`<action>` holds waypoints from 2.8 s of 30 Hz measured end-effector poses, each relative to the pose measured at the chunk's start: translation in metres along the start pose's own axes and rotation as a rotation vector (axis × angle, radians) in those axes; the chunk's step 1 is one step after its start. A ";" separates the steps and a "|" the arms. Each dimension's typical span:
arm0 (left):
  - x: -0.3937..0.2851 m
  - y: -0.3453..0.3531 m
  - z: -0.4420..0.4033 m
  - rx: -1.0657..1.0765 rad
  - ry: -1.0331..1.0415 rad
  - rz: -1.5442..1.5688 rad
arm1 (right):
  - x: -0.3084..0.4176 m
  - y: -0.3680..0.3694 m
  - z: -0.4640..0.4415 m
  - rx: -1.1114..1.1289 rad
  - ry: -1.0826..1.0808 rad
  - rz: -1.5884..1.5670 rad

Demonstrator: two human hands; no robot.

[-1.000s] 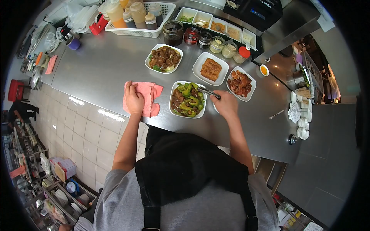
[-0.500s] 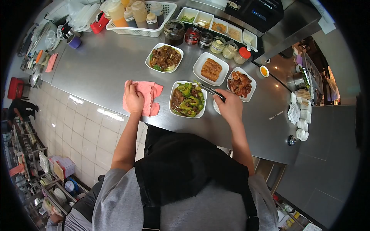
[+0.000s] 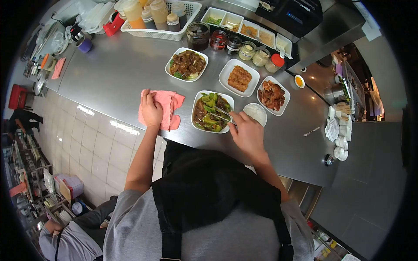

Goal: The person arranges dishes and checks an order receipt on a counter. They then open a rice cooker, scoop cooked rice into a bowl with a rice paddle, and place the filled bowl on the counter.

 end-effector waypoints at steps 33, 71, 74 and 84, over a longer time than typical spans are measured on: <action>0.002 0.000 -0.001 -0.018 0.006 0.015 | -0.011 0.030 -0.068 0.093 0.136 -0.087; 0.004 0.002 0.000 -0.055 -0.023 -0.007 | -0.009 0.061 -0.208 0.021 0.057 0.069; 0.007 0.003 0.000 -0.031 -0.056 0.030 | -0.002 0.051 -0.211 -0.034 -0.019 0.060; 0.007 0.003 -0.002 -0.042 -0.044 0.036 | 0.009 0.062 -0.228 -0.023 -0.027 0.055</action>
Point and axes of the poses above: each hand's wrist, its own z-axis away from the middle knuckle, its own y-axis out of the palm, x = y × z, the point moved 2 cm from there along -z, towards the middle knuckle, and after that the axes turned 12 degrees about z, right-handed, at the moved point
